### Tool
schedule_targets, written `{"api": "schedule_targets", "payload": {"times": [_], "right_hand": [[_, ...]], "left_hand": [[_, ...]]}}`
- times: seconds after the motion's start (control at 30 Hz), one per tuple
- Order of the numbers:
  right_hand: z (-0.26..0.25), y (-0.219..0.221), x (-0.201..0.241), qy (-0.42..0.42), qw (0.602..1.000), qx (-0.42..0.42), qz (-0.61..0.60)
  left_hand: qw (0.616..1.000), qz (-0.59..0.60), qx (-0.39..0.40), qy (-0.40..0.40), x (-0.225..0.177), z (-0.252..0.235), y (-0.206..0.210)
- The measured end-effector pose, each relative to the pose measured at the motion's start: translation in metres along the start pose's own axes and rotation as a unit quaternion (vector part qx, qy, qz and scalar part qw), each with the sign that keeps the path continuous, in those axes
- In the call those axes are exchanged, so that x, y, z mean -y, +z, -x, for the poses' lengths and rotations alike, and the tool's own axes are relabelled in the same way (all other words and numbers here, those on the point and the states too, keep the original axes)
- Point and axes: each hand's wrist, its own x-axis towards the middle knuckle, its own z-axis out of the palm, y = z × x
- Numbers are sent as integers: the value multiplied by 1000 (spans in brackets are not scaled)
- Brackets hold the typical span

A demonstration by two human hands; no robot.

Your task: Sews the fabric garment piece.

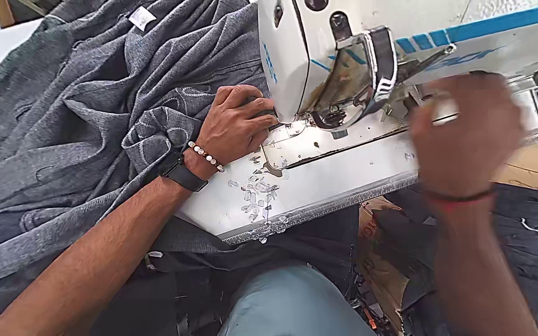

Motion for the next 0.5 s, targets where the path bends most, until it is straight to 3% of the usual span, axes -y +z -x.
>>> {"api": "schedule_targets", "payload": {"times": [0.07,0.13,0.5], "right_hand": [[2,5,-53,83,996,-19,22],[-1,29,-72,93,994,-23,44],[12,47,-75,94,994,-55,3]], "left_hand": [[1000,-5,0,0,3,0,0],[1000,-9,-6,7,8,-3,0],[998,27,5,48,-5,4,0]]}}
